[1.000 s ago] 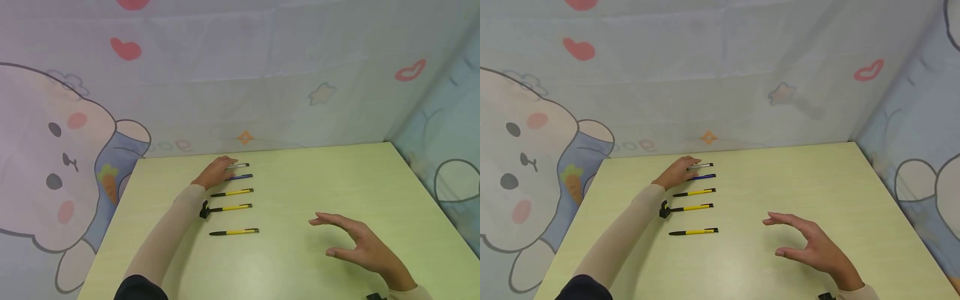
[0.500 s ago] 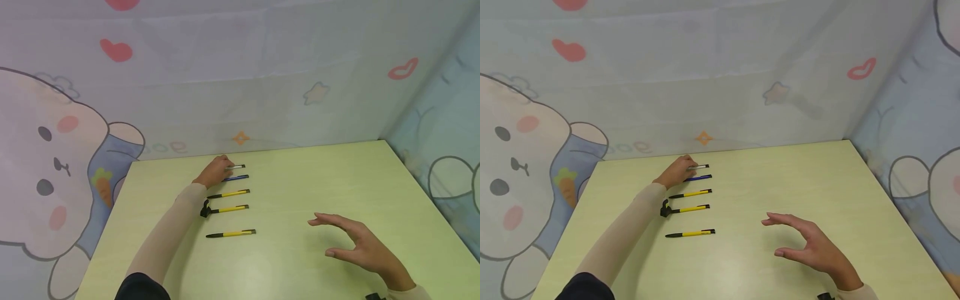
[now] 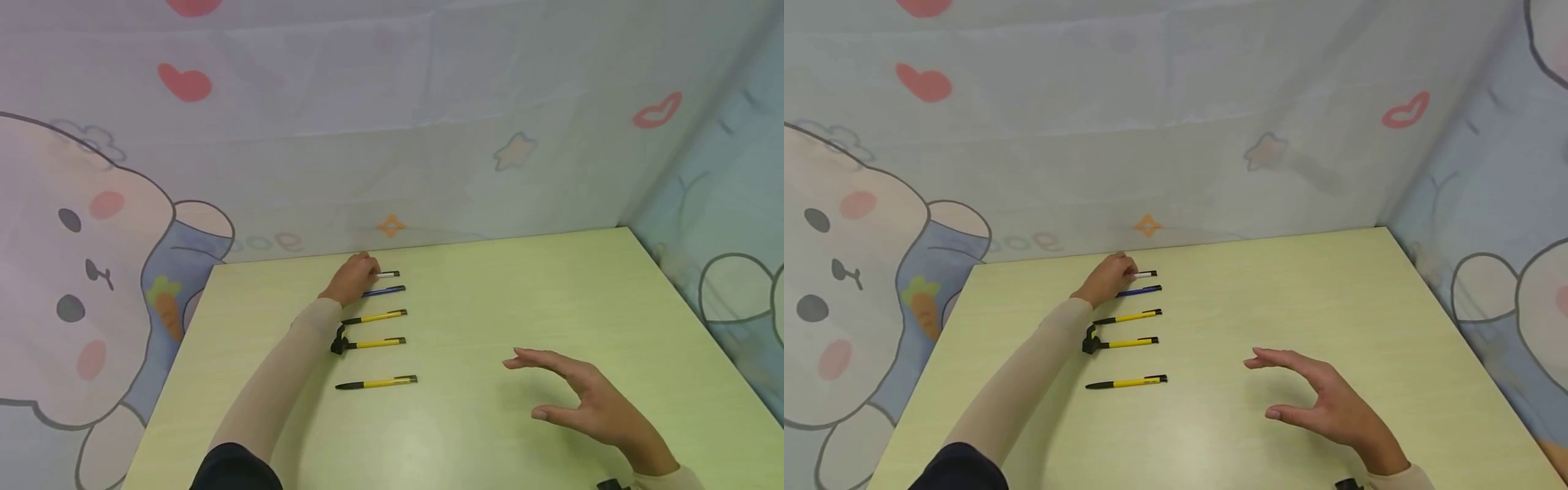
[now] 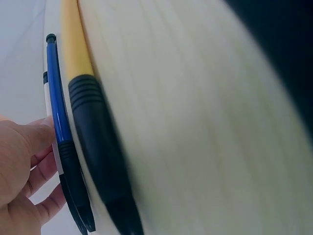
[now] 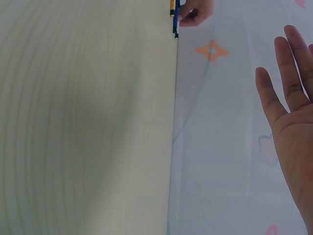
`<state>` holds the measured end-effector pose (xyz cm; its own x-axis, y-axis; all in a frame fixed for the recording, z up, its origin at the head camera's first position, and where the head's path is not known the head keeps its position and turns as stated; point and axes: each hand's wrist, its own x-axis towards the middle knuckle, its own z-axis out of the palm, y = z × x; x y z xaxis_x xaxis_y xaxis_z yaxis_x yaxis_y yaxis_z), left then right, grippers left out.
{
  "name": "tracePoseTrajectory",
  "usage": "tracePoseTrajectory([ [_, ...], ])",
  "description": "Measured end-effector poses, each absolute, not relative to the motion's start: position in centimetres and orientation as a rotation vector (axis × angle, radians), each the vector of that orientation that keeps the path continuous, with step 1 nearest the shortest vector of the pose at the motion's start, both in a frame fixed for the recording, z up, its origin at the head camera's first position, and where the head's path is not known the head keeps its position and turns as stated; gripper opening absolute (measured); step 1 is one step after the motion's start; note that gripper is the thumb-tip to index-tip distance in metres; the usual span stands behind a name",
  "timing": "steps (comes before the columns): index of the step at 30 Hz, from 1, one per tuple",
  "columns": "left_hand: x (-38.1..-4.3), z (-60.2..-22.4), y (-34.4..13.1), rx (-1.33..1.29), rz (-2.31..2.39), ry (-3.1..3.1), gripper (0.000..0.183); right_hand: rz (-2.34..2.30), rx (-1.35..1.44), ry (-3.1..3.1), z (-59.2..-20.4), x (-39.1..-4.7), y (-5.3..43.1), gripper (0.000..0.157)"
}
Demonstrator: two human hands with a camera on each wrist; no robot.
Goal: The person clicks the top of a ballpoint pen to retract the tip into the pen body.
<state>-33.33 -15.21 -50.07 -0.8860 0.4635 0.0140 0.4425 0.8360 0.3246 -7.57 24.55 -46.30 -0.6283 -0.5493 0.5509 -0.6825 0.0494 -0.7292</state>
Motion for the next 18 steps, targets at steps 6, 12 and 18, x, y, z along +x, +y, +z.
tracePoseTrajectory([
  [6,-33.1,-49.3,-15.4,0.760,0.446,2.946,0.015,1.628,1.285,-2.179,-45.9,-7.5,24.4,0.078],
  [12,-32.8,-49.2,-15.7,0.734,0.417,2.928,0.016,1.615,1.277,-2.188,-46.5,-7.6,24.8,0.079],
  [18,-32.9,-48.5,-15.7,0.709,0.446,2.932,0.017,1.629,1.310,-2.154,-46.3,-7.7,24.7,0.077],
])
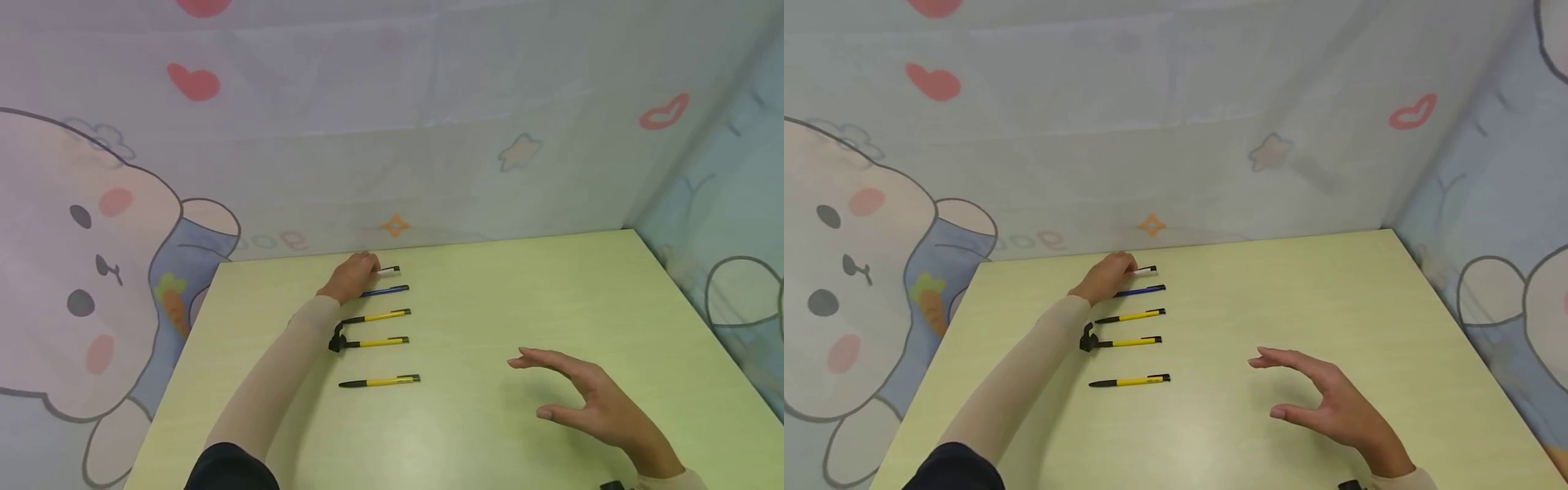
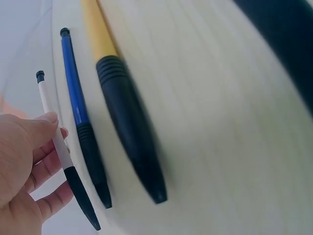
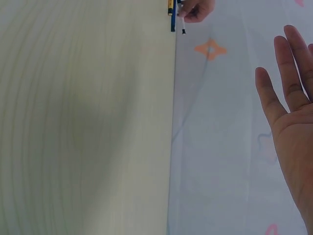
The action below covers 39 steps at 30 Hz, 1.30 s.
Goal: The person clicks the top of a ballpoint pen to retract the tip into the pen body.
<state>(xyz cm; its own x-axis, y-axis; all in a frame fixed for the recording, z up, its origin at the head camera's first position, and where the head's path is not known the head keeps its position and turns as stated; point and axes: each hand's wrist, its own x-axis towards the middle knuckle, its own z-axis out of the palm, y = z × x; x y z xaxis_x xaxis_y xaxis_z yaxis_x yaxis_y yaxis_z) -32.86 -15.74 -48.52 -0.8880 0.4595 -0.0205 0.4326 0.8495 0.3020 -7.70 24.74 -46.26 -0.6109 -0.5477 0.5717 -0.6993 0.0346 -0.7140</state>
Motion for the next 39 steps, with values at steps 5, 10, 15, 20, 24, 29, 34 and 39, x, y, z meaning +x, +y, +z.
tracePoseTrajectory([
  [5,-32.8,-47.9,-16.0,0.714,0.509,2.947,0.015,1.631,1.315,-2.158,-46.0,-7.8,24.4,0.076],
  [10,-32.4,-47.3,-16.1,0.704,0.536,2.942,0.014,1.631,1.309,-2.167,-46.0,-7.8,24.3,0.076],
  [15,-31.8,-46.5,-16.1,0.707,0.554,2.927,0.015,1.659,1.313,-2.160,-46.0,-8.1,24.3,0.076],
  [20,-30.9,-46.1,-16.4,0.722,0.633,2.930,0.018,1.674,1.313,-2.163,-46.0,-8.2,24.1,0.077],
  [24,-29.6,-45.7,-16.7,0.707,0.755,2.907,0.020,1.676,1.305,-2.174,-45.9,-8.1,24.1,0.077],
  [29,-27.8,-44.9,-16.7,0.694,0.841,2.909,0.020,1.643,1.293,-2.193,-45.5,-8.0,23.9,0.077],
  [34,-26.4,-44.1,-16.8,0.695,0.914,2.926,0.020,1.655,1.315,-2.165,-45.4,-8.2,23.8,0.077],
  [39,-25.0,-43.4,-16.8,0.695,0.988,2.932,0.019,1.669,1.335,-2.143,-45.3,-8.4,23.7,0.076],
])
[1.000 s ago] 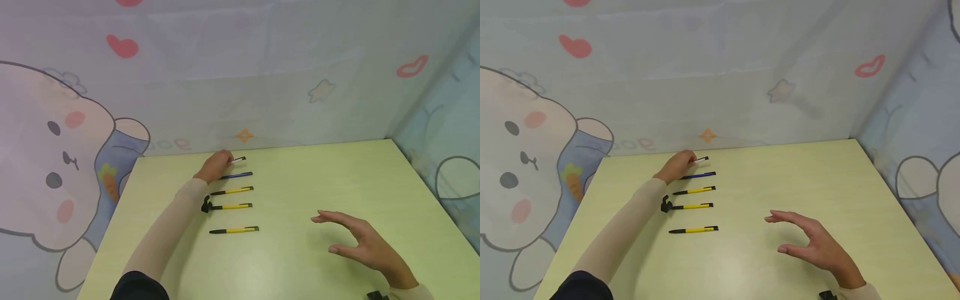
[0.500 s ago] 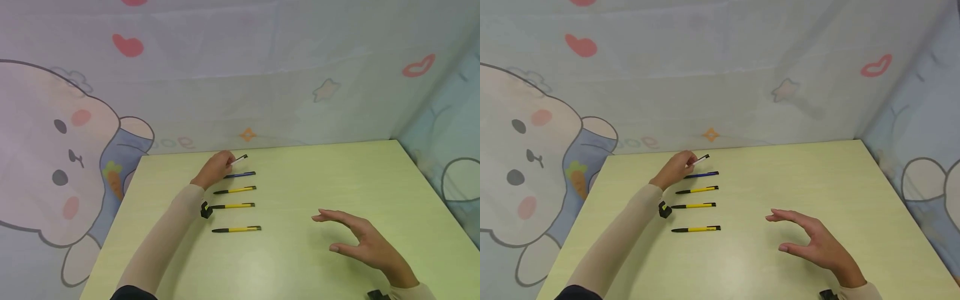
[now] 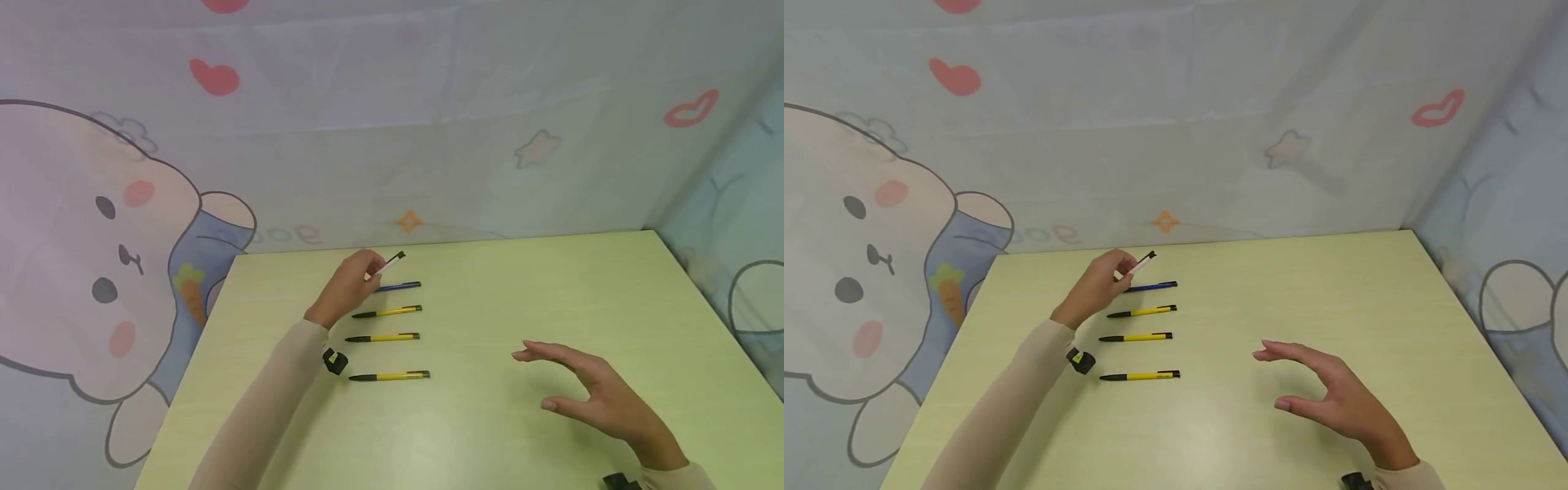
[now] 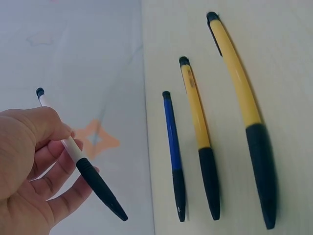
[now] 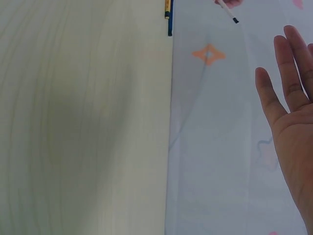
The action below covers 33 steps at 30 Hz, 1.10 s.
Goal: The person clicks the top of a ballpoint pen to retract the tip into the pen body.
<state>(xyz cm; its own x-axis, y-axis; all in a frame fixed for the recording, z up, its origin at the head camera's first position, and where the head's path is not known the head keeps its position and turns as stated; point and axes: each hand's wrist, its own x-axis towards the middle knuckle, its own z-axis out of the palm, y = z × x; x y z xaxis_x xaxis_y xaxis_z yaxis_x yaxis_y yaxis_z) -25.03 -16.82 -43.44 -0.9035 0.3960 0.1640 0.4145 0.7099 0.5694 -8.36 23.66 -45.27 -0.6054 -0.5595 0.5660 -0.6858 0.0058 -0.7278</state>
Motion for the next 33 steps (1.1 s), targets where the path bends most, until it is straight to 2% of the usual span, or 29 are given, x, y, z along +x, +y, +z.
tracePoseTrajectory([
  [12,-22.1,-42.3,-16.2,-0.727,-1.102,-2.744,0.019,1.685,1.332,-2.171,-46.5,-9.0,24.3,0.079],
  [25,-19.6,-41.7,-15.3,-0.725,-1.250,-2.679,0.017,1.680,1.330,-2.163,-45.2,-8.4,23.6,0.076],
  [33,-18.3,-41.0,-14.9,-0.710,-1.323,-2.630,0.016,1.686,1.348,-2.157,-46.0,-9.0,23.9,0.077],
])
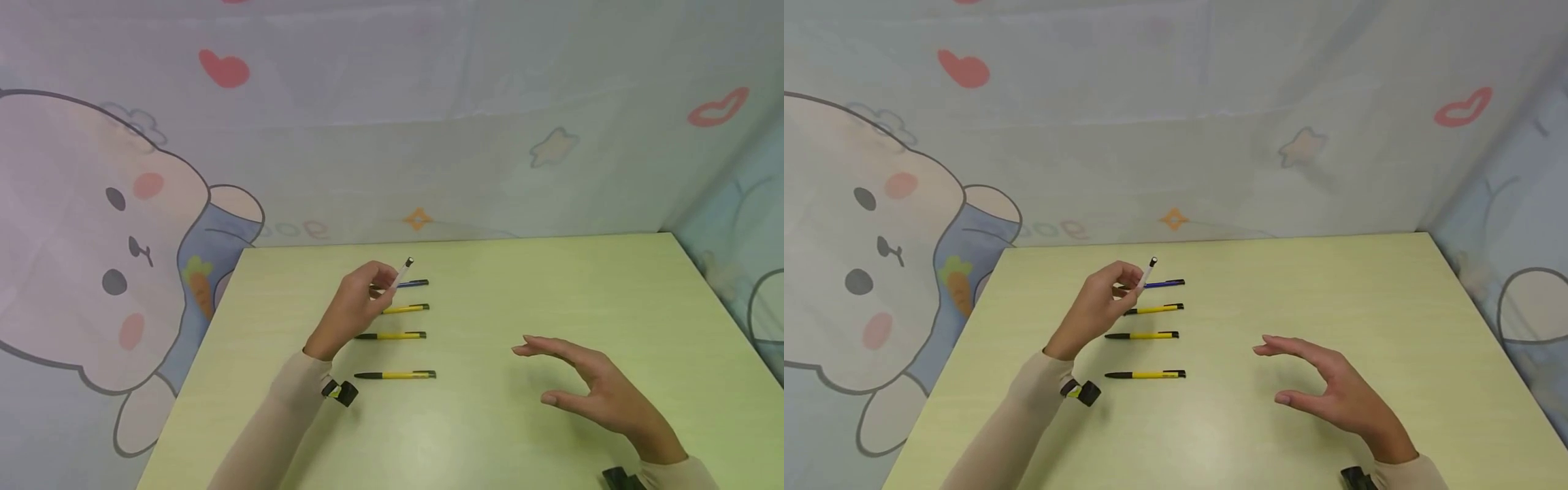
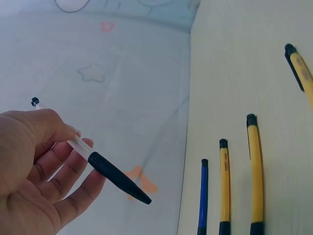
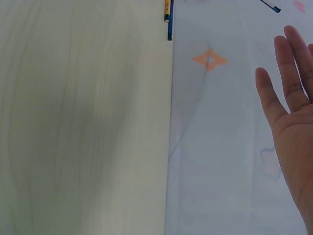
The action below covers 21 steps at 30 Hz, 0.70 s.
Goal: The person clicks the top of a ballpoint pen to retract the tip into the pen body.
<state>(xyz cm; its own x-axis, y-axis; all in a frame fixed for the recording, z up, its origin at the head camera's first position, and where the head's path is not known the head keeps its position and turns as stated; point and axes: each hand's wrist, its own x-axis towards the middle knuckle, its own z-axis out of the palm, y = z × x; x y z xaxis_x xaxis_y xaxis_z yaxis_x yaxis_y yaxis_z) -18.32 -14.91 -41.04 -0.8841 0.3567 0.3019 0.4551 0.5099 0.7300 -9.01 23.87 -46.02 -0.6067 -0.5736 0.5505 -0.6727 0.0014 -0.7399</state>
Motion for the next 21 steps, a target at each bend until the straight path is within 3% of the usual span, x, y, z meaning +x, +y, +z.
tracePoseTrajectory([
  [21,-14.6,-40.1,-13.4,-0.714,-1.667,-2.519,0.015,1.687,1.329,-2.155,-45.8,-10.3,23.3,0.081],
])
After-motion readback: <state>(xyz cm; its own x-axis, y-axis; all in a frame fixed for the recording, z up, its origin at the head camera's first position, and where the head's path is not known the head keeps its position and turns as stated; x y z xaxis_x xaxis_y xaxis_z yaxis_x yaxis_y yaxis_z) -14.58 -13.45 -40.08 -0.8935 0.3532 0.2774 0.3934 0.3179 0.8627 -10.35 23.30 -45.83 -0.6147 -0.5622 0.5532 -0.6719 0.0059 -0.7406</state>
